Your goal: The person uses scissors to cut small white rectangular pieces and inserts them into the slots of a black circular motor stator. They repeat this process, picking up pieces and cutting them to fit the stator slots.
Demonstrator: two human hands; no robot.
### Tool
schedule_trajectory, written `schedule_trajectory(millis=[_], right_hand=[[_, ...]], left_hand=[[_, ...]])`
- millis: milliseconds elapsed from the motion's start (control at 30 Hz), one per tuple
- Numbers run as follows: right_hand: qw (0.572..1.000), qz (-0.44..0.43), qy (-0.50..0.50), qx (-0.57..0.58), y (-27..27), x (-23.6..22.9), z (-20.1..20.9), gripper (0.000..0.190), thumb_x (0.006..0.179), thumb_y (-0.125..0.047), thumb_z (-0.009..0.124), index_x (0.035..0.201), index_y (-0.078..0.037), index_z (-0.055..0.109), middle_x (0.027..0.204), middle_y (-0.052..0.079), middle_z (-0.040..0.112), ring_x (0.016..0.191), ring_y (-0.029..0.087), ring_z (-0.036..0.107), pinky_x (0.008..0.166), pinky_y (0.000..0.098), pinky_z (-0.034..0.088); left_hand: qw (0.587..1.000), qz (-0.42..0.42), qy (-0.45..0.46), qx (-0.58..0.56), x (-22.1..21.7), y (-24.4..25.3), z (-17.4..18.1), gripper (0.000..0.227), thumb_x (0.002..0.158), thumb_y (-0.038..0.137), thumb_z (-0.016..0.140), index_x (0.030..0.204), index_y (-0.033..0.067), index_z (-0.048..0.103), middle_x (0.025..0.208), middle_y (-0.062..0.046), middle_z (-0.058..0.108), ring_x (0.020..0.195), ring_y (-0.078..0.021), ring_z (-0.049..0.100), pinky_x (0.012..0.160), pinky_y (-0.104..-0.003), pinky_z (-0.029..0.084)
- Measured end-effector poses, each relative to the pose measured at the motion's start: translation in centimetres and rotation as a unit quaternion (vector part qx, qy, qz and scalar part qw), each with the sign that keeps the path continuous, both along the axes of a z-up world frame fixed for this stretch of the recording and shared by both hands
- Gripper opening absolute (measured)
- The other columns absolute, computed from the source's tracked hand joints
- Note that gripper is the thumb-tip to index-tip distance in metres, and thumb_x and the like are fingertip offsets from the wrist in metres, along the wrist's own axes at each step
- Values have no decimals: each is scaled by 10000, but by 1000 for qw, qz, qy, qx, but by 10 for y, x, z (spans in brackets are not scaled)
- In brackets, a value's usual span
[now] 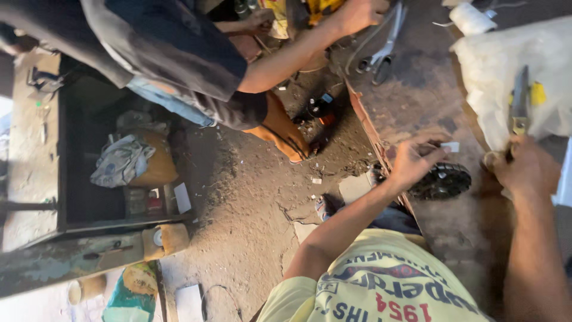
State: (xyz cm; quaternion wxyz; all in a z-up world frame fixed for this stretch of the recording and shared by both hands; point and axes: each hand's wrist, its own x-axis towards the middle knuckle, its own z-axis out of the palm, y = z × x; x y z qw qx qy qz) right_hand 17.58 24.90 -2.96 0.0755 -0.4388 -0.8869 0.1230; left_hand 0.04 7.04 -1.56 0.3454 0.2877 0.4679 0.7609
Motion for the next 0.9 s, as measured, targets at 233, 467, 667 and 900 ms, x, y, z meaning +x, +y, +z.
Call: schedule_trajectory(millis=[233, 467, 667, 900], right_hand=[[963, -101, 172, -180, 1, 0, 45, 336, 892, -240, 820, 1060, 22, 696, 861, 160, 724, 699, 248, 710, 631, 351, 538], [821, -142, 374, -408, -65, 36, 68, 336, 985, -254, 767, 821, 12, 644, 642, 37, 590, 466, 137, 479, 424, 313, 330], [902, -20, 266, -339, -148, 57, 48, 408, 760, -341, 896, 777, -27, 635, 620, 99, 539, 511, 187, 492, 485, 386, 393], [967, 56, 170, -179, -151, 41, 71, 600, 665, -586, 867, 697, -42, 615, 573, 150, 564, 525, 313, 583, 542, 448, 452]], left_hand=[[997, 3, -39, -65, -14, -3, 2, 191, 964, -22, 681, 1152, -43, 705, 1023, -114, 758, 894, -167, 730, 761, -271, 549], [995, -15, -93, -29, -18, -8, 21, 140, 949, -41, 711, 1084, -16, 738, 982, -112, 761, 869, -158, 729, 807, -285, 593], [995, -12, -96, -2, -18, -16, 19, 152, 948, -89, 716, 1083, -25, 742, 965, -97, 737, 857, -182, 730, 789, -295, 572], [995, -19, -94, 15, -20, -20, 11, 146, 949, -114, 697, 1062, -35, 744, 987, -113, 755, 876, -168, 722, 845, -308, 601]])
